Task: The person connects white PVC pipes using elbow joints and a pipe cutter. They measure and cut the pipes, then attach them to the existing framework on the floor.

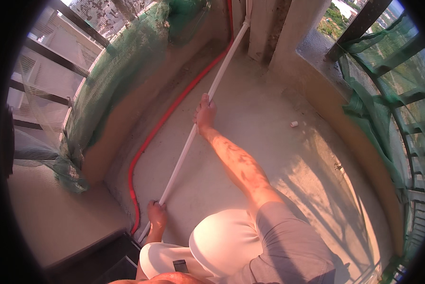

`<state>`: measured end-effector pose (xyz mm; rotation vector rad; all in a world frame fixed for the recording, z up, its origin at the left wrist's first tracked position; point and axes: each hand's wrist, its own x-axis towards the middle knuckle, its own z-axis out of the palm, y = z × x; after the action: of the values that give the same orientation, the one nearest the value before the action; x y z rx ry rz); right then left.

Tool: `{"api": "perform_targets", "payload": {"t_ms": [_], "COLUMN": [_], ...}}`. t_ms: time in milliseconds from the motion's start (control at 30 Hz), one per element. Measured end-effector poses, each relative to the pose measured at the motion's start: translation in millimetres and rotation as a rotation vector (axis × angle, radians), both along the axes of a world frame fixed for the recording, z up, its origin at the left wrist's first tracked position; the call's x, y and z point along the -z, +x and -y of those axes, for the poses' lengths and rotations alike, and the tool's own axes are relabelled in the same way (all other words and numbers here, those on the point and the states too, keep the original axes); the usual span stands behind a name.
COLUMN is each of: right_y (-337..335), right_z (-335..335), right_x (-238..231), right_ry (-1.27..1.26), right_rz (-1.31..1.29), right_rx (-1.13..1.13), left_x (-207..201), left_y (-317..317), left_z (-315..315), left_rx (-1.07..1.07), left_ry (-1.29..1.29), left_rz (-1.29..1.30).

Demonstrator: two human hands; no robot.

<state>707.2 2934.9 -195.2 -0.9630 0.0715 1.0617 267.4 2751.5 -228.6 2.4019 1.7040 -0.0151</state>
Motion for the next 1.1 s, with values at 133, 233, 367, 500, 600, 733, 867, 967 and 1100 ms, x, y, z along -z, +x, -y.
{"api": "perform_targets", "payload": {"t_ms": [133,233,367,500,600,733,867,967,1100], "right_y": [2,5,6,4,3,1,0,12,54], "right_z": [-5,-6,-2,-1,0,-4,-7,0,16], "right_x": [16,22,22,18,27,59,75,62,33], "right_ry": [0.010,0.023,-0.022,0.008,-0.019,-0.058,-0.108,-0.246,-0.596], "right_rz": [0.025,0.017,0.018,0.048,0.032,-0.008,-0.033,-0.038,0.782], "right_rx": [0.002,-0.028,-0.002,0.012,0.005,0.034,0.035,-0.156,-0.732], "left_x": [-3,-6,-13,-16,-12,-7,-10,-14,-18], "left_y": [1,7,16,24,24,15,12,17,24], "left_z": [0,-1,-6,-14,-16,-16,-20,-20,-17], "left_rx": [0.053,-0.043,-0.105,-0.101,-0.060,-0.017,-0.011,-0.060,-0.131], "left_ry": [-0.027,-0.018,-0.074,-0.184,-0.124,-0.142,-0.171,-0.171,-0.165], "left_rz": [0.013,0.039,0.043,-0.070,-0.068,-0.066,-0.037,-0.010,-0.010]}}
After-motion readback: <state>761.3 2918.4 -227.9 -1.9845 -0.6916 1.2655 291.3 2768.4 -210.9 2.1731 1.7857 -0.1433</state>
